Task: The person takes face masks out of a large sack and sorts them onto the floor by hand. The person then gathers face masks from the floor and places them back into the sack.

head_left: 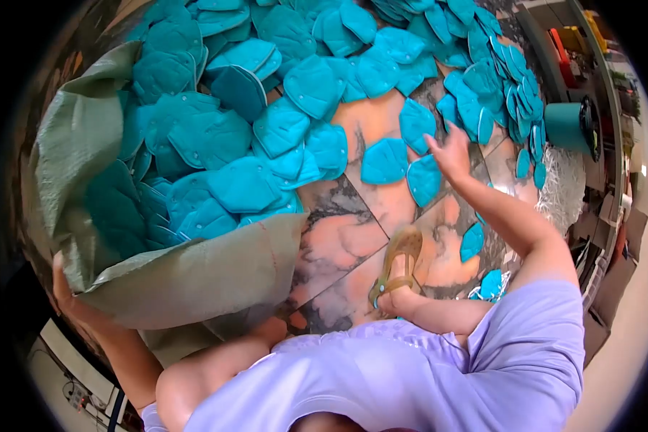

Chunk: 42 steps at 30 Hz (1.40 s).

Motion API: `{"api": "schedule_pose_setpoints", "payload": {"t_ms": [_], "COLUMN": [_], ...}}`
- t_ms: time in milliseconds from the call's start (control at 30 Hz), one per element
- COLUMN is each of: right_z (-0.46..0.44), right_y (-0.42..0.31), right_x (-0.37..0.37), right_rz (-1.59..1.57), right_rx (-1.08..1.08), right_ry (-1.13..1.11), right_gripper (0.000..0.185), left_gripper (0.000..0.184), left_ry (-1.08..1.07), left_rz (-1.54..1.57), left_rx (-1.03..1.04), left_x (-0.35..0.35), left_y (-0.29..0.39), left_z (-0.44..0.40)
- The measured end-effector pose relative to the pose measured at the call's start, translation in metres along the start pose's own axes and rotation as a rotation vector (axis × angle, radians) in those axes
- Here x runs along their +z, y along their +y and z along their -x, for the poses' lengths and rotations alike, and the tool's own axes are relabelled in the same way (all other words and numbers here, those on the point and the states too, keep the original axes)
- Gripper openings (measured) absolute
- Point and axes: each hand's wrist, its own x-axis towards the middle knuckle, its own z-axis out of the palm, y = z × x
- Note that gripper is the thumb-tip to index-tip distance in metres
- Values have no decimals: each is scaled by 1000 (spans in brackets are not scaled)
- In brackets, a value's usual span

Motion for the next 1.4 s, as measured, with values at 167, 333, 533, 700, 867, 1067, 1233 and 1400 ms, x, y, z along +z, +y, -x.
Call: {"api": "schedule_pose_setpoints", "payload": {"t_ms": [167,333,533,700,867,1067,1233,1400], "right_z": [-47,-164,-213,-198,-159,-75,46,198], "right_y": [-46,-124,-263,-324,-377,-439,-503,-560], "right_x": [22,88,105,134,149,152,148,149], "right_rz": [-156,-145,-770,-980,-1143,-1331,-1256,-702], "right_rx": [682,297,52,70,4,-280,-796,-1209], "right_ry": [-225,-186,-607,-815,-1091,-771,-640,-960], "right_gripper": [109,113,113,112,80,39,37,45], "left_gripper": [36,34,40,44,45,44,43,44], "left_ry": [-218,18,42,-131,-165,-128,-131,386], "left_rz": [43,83,63,160,199,234,274,-493], "left_rx": [12,-6,101,93,89,64,138,803], "left_x": [27,49,15,6,8,4,6,-52], "left_y": [-7,-1,-4,1,2,7,17,47], "left_z": [-6,-12,-22,-24,-27,-26,-21,-28]}}
